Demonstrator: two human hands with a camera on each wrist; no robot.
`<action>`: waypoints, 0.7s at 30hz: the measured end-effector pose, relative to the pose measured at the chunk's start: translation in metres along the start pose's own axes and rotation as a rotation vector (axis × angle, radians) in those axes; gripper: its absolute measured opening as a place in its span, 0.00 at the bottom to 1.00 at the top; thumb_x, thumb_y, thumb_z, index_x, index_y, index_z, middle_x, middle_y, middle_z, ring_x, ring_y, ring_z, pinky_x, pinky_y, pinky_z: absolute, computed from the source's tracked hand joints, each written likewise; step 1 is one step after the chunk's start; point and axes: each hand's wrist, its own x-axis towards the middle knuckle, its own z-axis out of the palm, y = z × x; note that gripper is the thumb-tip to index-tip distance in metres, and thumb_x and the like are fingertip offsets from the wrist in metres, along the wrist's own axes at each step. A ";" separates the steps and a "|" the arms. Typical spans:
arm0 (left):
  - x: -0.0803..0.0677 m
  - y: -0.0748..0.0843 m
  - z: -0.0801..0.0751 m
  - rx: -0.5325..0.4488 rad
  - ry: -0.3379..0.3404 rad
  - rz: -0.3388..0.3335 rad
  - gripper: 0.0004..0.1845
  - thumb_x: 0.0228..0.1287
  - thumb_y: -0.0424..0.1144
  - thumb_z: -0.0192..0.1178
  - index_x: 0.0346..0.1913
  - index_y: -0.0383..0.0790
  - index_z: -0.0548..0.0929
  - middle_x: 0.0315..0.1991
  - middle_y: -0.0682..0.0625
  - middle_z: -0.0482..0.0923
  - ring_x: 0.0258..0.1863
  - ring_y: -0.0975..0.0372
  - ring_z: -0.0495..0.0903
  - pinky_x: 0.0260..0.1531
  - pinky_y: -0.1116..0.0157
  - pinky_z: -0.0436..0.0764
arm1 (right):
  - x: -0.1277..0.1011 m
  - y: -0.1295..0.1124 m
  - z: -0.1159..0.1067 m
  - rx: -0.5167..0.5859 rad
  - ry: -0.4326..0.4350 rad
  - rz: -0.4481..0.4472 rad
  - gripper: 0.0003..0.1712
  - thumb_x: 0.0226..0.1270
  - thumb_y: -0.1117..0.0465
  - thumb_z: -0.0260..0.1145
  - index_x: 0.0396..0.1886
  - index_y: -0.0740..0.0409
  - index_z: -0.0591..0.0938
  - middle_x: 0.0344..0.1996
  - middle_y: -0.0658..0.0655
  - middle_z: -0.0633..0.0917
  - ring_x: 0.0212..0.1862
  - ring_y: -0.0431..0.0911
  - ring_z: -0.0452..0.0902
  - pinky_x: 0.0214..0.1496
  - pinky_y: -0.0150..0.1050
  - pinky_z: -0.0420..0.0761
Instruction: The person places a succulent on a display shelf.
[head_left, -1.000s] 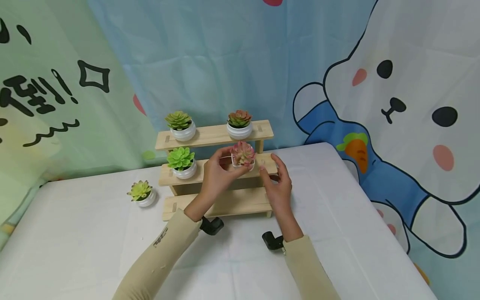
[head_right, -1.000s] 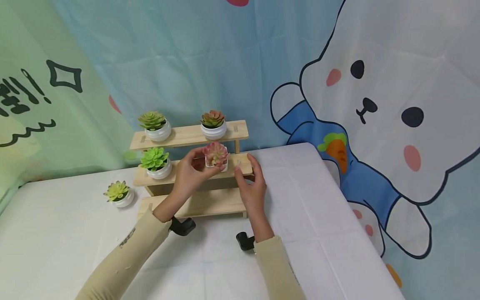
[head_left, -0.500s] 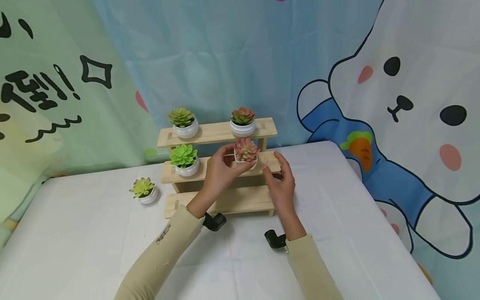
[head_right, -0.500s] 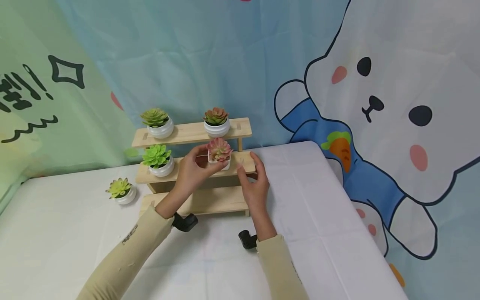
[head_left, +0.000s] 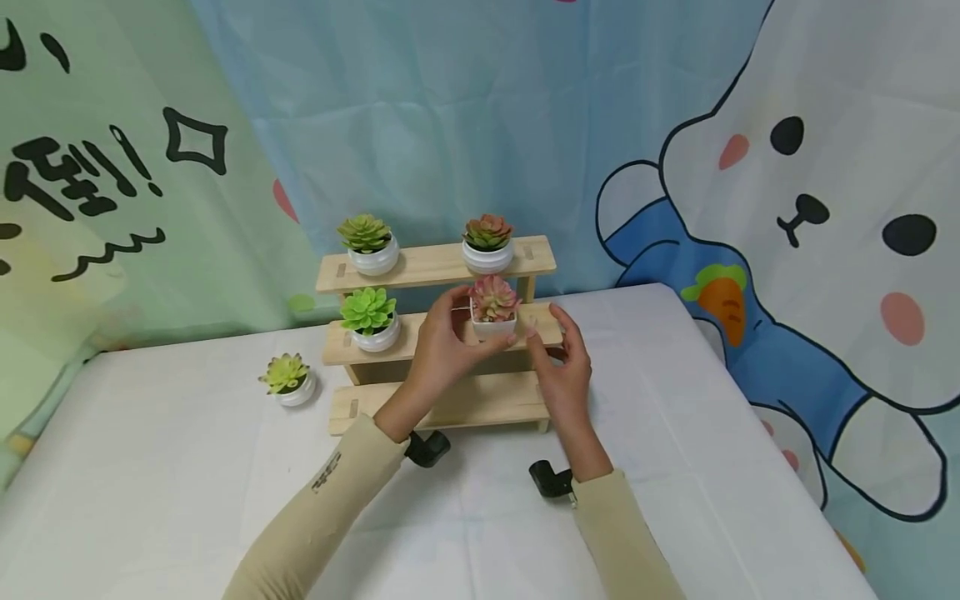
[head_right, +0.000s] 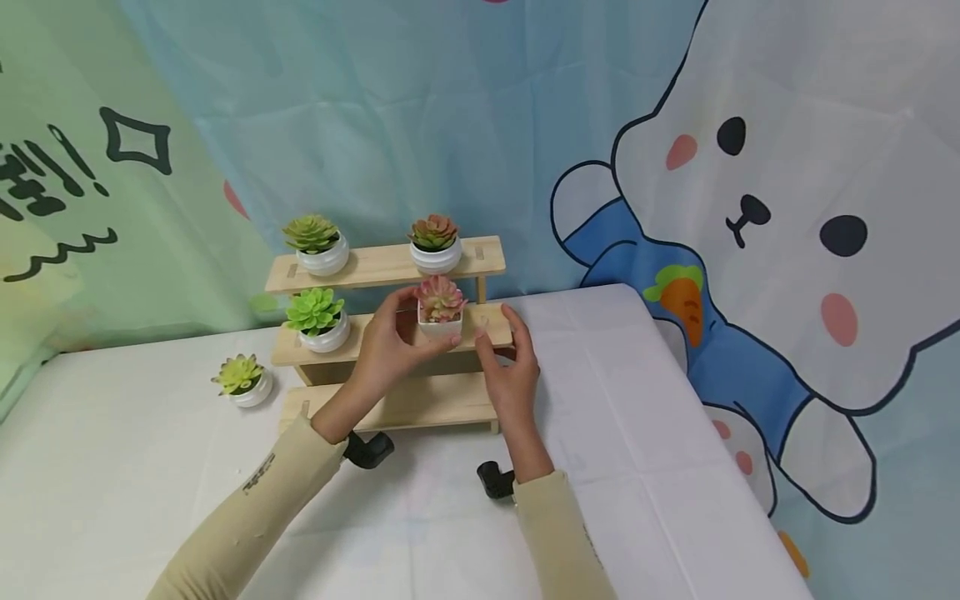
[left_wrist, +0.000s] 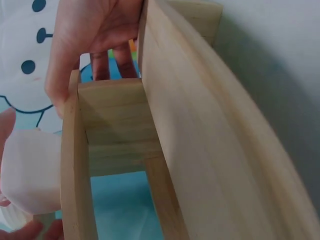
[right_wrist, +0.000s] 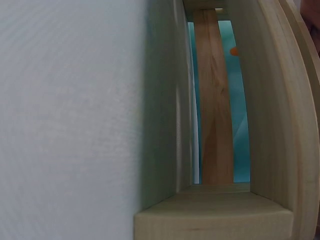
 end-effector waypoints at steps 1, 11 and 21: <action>-0.001 0.000 0.000 0.021 -0.003 0.004 0.47 0.50 0.43 0.76 0.70 0.31 0.62 0.60 0.37 0.71 0.59 0.49 0.73 0.58 0.54 0.74 | 0.000 0.000 -0.001 0.000 0.005 0.000 0.29 0.71 0.58 0.63 0.70 0.51 0.70 0.71 0.54 0.66 0.46 0.52 0.75 0.37 0.28 0.75; -0.018 -0.002 -0.006 0.062 0.010 0.049 0.51 0.50 0.42 0.76 0.72 0.30 0.57 0.62 0.34 0.66 0.63 0.47 0.68 0.63 0.49 0.68 | -0.001 -0.001 -0.001 -0.013 0.007 0.027 0.30 0.70 0.57 0.63 0.71 0.50 0.70 0.72 0.54 0.66 0.48 0.55 0.76 0.36 0.29 0.75; -0.041 -0.001 -0.021 -0.017 0.079 0.147 0.37 0.55 0.36 0.72 0.65 0.31 0.66 0.61 0.36 0.70 0.62 0.46 0.69 0.61 0.47 0.70 | 0.001 -0.001 0.000 -0.034 0.026 0.004 0.29 0.70 0.58 0.63 0.70 0.51 0.70 0.70 0.55 0.67 0.45 0.49 0.74 0.37 0.29 0.74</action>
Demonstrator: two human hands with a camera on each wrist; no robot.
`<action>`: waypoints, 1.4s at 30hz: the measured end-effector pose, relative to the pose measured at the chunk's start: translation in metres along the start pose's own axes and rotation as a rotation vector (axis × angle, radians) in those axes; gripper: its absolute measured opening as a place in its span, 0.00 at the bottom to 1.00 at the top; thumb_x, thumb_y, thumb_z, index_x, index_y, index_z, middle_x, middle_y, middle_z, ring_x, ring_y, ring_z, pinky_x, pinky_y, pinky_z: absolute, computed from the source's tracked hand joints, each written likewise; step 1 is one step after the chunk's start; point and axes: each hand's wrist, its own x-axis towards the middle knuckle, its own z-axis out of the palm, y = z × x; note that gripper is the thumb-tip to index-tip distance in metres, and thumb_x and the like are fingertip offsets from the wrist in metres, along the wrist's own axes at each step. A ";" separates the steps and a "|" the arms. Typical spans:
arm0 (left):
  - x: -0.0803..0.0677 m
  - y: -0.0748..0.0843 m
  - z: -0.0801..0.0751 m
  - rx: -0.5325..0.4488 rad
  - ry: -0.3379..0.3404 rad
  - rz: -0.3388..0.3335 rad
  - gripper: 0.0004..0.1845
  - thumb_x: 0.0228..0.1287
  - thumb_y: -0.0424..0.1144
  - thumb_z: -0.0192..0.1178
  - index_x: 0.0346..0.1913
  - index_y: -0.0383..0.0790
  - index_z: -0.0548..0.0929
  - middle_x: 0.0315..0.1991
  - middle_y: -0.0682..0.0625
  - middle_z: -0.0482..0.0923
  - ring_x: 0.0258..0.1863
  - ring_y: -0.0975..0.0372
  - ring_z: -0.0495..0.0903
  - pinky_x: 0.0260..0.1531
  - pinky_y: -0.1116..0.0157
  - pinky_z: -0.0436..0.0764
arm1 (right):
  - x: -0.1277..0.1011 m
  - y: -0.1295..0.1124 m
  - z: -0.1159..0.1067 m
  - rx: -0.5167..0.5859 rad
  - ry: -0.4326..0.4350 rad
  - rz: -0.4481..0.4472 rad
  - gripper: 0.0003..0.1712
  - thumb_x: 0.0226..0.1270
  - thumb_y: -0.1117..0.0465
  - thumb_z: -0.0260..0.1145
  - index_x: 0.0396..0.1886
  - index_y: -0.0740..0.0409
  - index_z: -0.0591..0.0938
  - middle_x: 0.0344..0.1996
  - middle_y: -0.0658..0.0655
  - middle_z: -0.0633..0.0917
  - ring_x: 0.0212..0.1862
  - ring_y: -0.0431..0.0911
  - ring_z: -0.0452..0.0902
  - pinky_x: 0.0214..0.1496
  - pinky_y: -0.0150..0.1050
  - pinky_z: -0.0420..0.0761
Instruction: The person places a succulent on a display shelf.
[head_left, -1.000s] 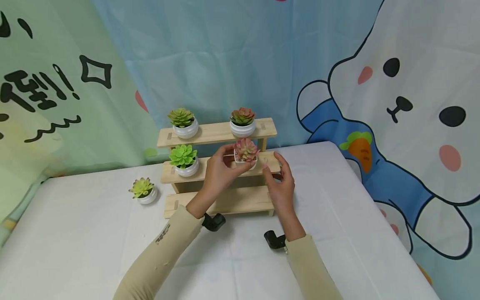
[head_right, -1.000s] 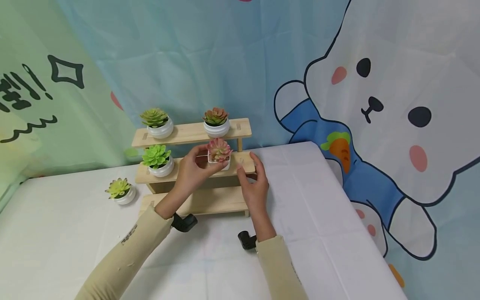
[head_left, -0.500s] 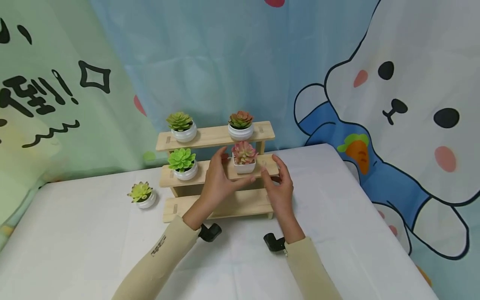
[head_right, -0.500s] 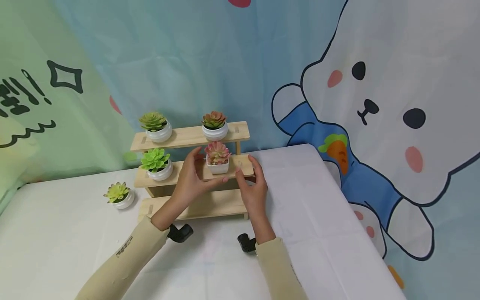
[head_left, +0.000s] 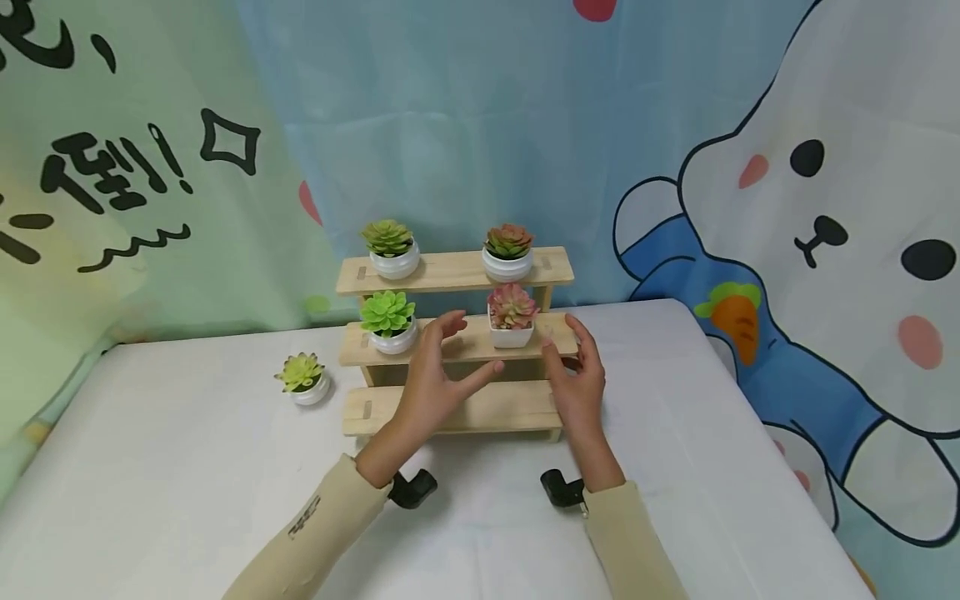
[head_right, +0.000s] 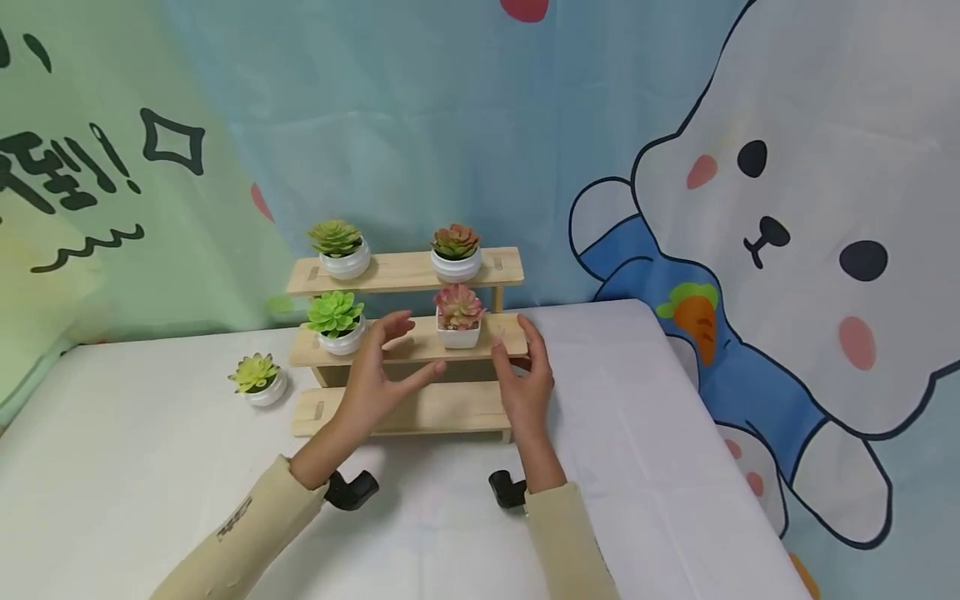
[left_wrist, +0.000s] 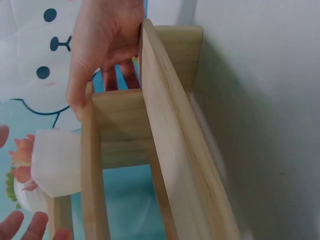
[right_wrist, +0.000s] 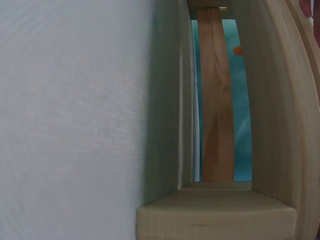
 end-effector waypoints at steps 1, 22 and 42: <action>-0.003 0.000 -0.003 -0.011 0.008 -0.004 0.36 0.56 0.35 0.72 0.65 0.31 0.66 0.60 0.35 0.71 0.62 0.46 0.70 0.60 0.46 0.70 | 0.000 0.000 0.001 -0.003 0.001 -0.002 0.29 0.70 0.58 0.63 0.70 0.51 0.71 0.70 0.55 0.68 0.44 0.47 0.74 0.37 0.29 0.74; -0.049 -0.032 -0.062 0.018 0.351 0.187 0.21 0.55 0.27 0.70 0.52 0.31 0.78 0.48 0.40 0.80 0.51 0.50 0.77 0.46 0.58 0.74 | 0.004 -0.002 0.004 -0.035 0.050 -0.059 0.27 0.71 0.61 0.62 0.69 0.55 0.72 0.59 0.60 0.78 0.39 0.34 0.71 0.44 0.29 0.70; -0.067 -0.088 -0.128 0.128 0.510 -0.071 0.36 0.51 0.27 0.69 0.64 0.26 0.65 0.60 0.30 0.65 0.61 0.41 0.64 0.49 0.51 0.65 | 0.005 0.001 0.006 -0.049 0.057 -0.054 0.27 0.71 0.59 0.61 0.69 0.54 0.72 0.62 0.58 0.75 0.38 0.33 0.71 0.42 0.27 0.71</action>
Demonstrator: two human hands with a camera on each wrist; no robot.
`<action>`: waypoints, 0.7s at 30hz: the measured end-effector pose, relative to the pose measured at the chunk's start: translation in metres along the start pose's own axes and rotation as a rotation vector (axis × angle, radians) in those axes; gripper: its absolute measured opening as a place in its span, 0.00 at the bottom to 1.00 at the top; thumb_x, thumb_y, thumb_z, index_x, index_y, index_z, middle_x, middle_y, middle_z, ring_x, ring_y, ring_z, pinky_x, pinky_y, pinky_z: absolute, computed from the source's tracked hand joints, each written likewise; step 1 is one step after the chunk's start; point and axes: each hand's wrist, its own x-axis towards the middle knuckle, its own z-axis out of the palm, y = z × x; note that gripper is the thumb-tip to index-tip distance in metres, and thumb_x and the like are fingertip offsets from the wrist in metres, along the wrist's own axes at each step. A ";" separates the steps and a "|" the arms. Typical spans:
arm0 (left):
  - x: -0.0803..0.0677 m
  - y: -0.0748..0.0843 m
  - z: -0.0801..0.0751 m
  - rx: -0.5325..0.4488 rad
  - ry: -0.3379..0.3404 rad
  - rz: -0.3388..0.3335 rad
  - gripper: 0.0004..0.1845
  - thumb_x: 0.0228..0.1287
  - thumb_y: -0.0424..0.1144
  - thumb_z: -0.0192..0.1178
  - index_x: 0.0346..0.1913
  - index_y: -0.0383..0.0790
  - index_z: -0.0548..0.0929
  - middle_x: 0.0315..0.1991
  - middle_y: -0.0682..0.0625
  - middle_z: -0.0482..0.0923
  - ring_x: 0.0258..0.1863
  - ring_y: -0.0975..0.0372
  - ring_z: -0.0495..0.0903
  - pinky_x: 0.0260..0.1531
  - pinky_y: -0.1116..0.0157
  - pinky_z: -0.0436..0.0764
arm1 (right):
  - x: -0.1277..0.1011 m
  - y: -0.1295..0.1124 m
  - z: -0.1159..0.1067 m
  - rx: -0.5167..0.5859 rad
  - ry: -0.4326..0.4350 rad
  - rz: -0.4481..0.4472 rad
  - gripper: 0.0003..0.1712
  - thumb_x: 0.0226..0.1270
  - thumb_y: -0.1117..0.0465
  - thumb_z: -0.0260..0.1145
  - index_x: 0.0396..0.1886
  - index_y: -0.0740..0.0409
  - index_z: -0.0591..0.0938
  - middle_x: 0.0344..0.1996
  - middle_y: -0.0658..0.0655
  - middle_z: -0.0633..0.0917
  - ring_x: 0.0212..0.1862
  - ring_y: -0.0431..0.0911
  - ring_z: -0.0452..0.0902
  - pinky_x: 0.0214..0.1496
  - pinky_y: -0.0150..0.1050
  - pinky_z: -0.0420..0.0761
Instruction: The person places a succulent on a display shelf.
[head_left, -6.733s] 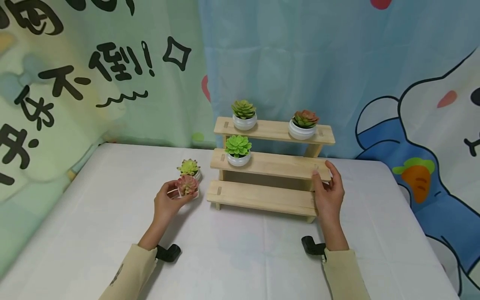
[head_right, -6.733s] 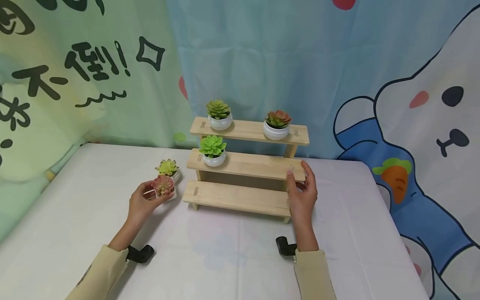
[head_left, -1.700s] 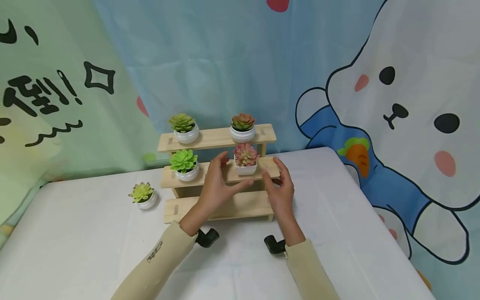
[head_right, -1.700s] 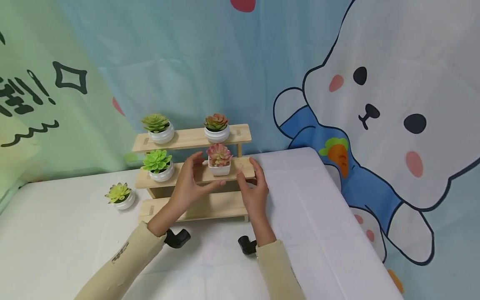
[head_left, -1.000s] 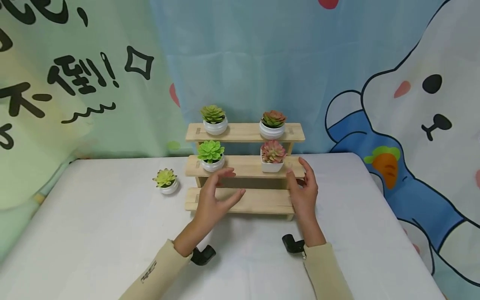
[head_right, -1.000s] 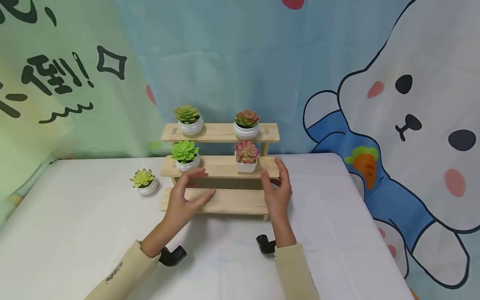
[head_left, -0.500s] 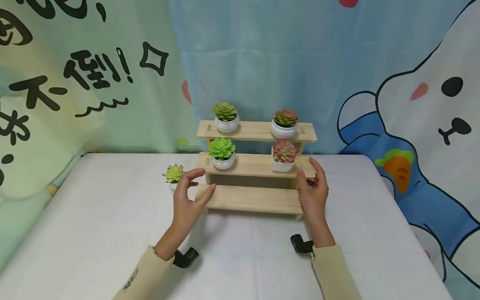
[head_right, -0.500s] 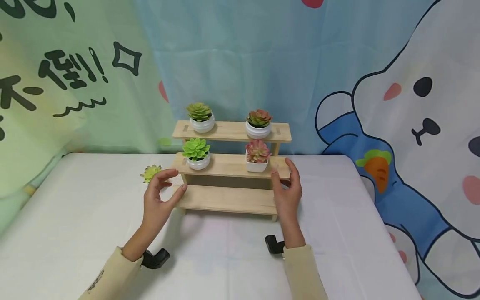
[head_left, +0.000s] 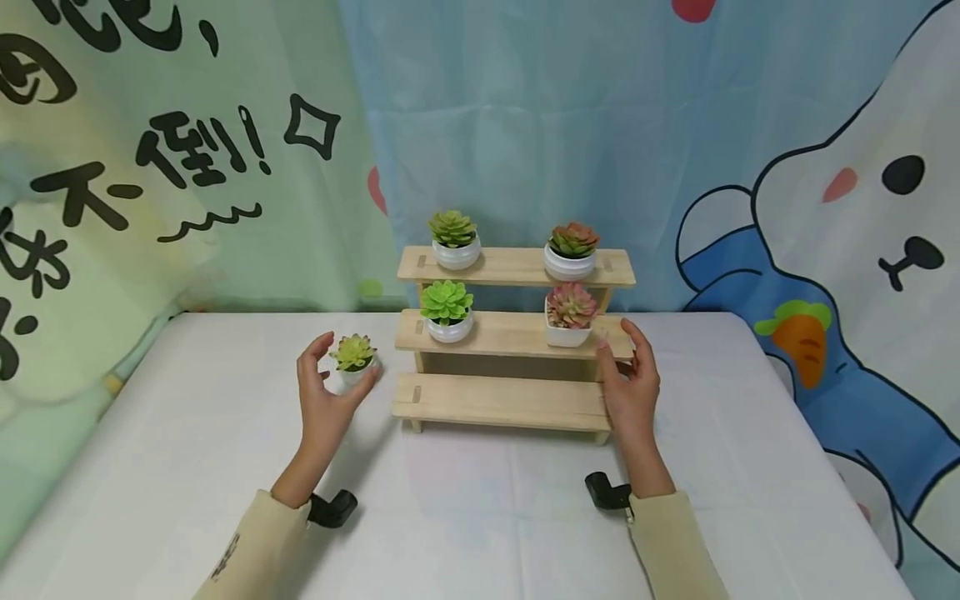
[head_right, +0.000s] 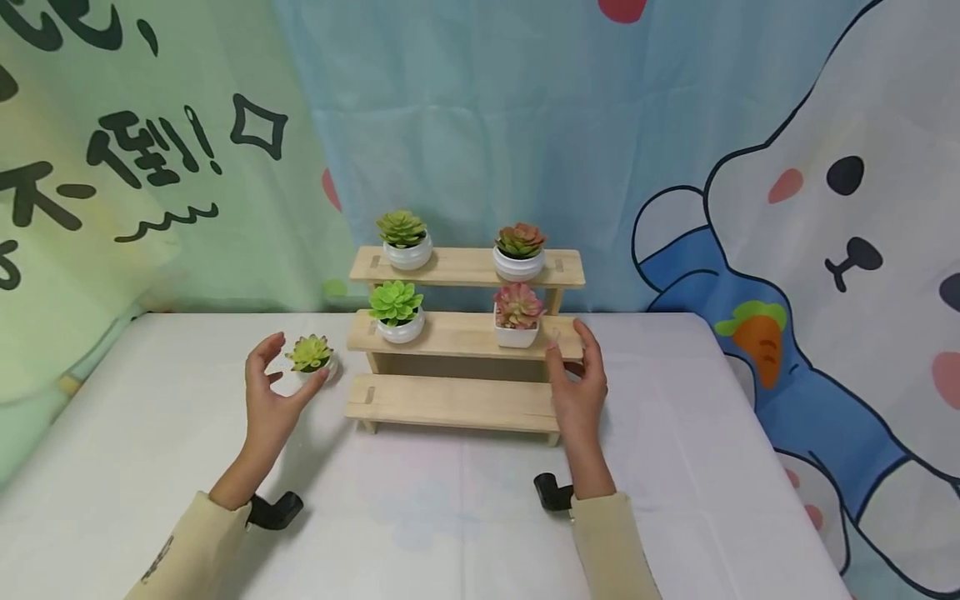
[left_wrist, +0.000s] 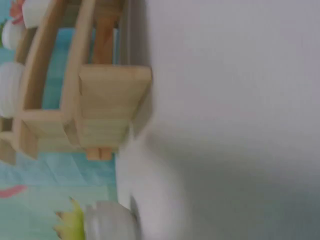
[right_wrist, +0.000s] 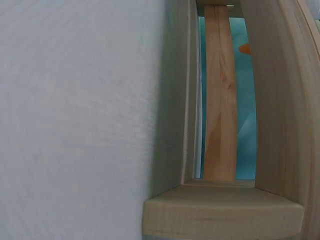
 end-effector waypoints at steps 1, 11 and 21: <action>0.001 -0.003 -0.001 0.011 -0.008 -0.026 0.38 0.51 0.28 0.69 0.65 0.26 0.63 0.60 0.30 0.63 0.62 0.40 0.63 0.49 0.50 0.64 | 0.000 0.000 0.000 -0.003 -0.001 0.007 0.27 0.71 0.59 0.61 0.69 0.54 0.71 0.63 0.58 0.75 0.38 0.33 0.71 0.42 0.27 0.71; 0.011 -0.020 0.003 0.001 -0.078 -0.264 0.48 0.49 0.29 0.71 0.71 0.30 0.54 0.65 0.29 0.53 0.63 0.38 0.57 0.59 0.41 0.62 | -0.001 0.004 0.000 0.009 -0.014 0.010 0.27 0.71 0.59 0.61 0.69 0.55 0.71 0.68 0.55 0.70 0.38 0.35 0.71 0.41 0.28 0.71; 0.021 -0.031 0.011 0.023 -0.142 -0.402 0.53 0.48 0.26 0.71 0.73 0.36 0.49 0.65 0.28 0.51 0.60 0.38 0.60 0.60 0.43 0.65 | -0.001 0.001 -0.001 0.009 -0.022 0.019 0.28 0.71 0.58 0.61 0.70 0.54 0.71 0.69 0.54 0.69 0.39 0.36 0.71 0.42 0.30 0.70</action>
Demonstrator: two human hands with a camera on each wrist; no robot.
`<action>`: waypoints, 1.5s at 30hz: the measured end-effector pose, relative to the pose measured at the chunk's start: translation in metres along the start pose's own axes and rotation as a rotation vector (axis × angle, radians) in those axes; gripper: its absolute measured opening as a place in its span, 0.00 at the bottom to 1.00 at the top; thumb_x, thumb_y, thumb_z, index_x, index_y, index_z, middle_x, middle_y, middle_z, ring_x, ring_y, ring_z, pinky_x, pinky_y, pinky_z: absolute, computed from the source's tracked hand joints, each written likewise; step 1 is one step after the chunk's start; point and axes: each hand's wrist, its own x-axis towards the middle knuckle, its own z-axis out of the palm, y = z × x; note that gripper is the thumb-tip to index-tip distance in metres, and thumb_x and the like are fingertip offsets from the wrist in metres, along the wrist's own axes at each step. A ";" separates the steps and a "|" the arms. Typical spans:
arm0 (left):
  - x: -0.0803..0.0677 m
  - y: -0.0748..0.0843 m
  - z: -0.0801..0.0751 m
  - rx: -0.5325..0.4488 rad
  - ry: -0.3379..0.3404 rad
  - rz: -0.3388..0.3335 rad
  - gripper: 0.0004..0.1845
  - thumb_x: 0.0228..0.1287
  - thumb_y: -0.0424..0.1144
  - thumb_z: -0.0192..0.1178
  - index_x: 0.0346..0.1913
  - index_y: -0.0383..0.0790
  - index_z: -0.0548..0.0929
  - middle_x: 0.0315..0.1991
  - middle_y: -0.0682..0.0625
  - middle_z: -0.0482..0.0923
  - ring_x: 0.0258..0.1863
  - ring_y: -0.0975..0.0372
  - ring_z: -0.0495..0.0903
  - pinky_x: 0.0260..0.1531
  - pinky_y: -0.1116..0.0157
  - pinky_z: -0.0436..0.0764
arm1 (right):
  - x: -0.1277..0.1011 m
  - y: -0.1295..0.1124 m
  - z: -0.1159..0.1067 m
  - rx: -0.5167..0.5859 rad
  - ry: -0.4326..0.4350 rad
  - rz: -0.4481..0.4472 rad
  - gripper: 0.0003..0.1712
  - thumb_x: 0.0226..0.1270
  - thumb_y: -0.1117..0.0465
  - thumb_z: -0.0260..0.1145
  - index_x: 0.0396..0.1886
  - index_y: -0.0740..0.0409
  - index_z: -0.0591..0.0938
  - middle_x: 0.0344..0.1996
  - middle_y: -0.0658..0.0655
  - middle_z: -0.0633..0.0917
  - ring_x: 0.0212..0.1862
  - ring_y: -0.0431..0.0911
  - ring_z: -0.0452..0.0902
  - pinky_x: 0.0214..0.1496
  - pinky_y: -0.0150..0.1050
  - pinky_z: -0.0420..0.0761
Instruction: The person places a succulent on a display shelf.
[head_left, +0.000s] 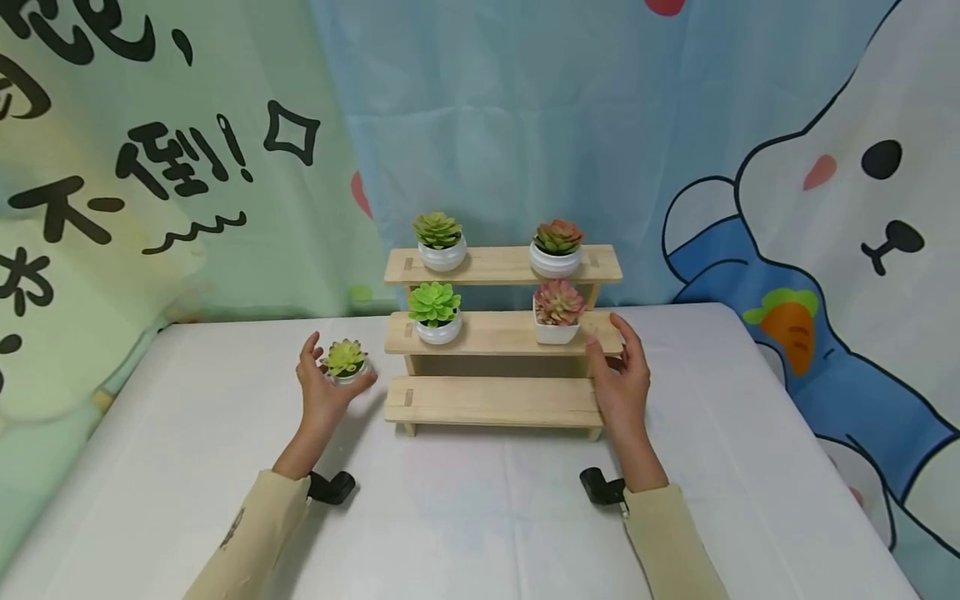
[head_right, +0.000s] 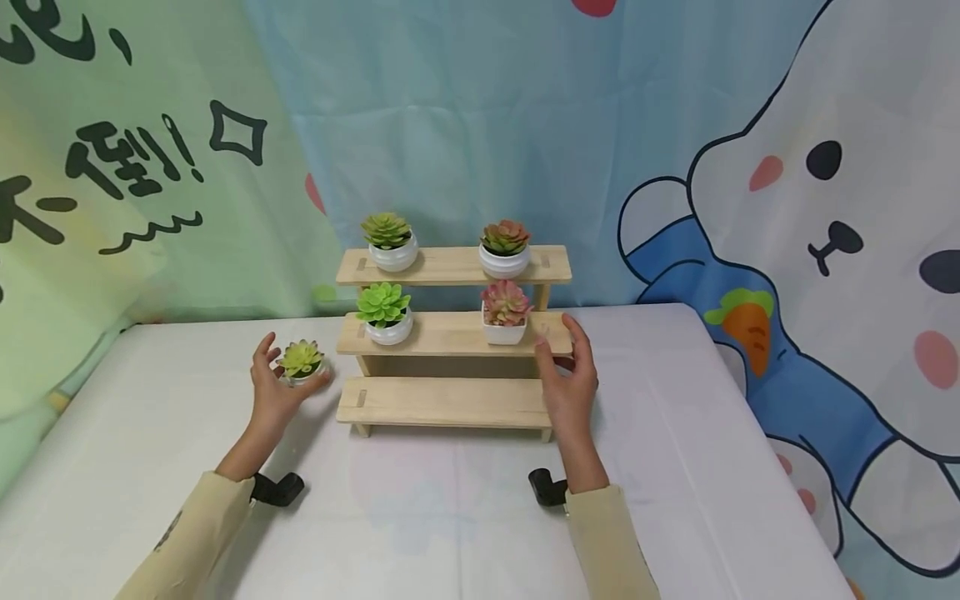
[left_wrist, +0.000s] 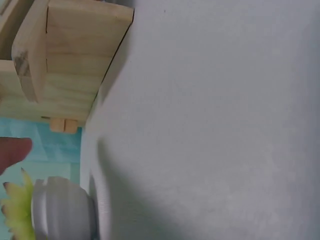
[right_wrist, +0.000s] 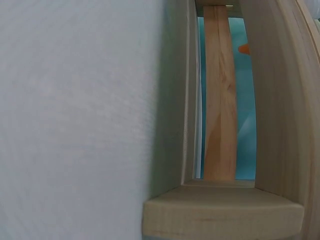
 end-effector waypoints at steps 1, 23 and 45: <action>0.001 0.000 0.000 0.007 -0.007 -0.015 0.52 0.48 0.26 0.71 0.73 0.35 0.50 0.65 0.27 0.51 0.61 0.38 0.60 0.60 0.43 0.64 | 0.000 0.000 0.000 0.001 0.000 -0.001 0.28 0.71 0.58 0.61 0.70 0.54 0.71 0.69 0.54 0.69 0.39 0.36 0.71 0.42 0.31 0.70; 0.009 -0.004 -0.009 0.162 -0.093 -0.103 0.38 0.54 0.30 0.69 0.66 0.23 0.63 0.62 0.27 0.67 0.60 0.38 0.69 0.59 0.47 0.71 | 0.001 0.002 0.002 0.005 0.010 -0.032 0.27 0.71 0.60 0.62 0.68 0.57 0.71 0.67 0.57 0.71 0.38 0.34 0.71 0.43 0.30 0.70; -0.007 0.009 -0.022 0.177 -0.061 0.027 0.36 0.49 0.29 0.73 0.62 0.25 0.70 0.55 0.30 0.73 0.53 0.39 0.76 0.48 0.54 0.77 | 0.002 0.000 0.002 -0.009 0.016 -0.001 0.27 0.72 0.59 0.61 0.69 0.55 0.71 0.65 0.58 0.74 0.39 0.34 0.70 0.45 0.32 0.70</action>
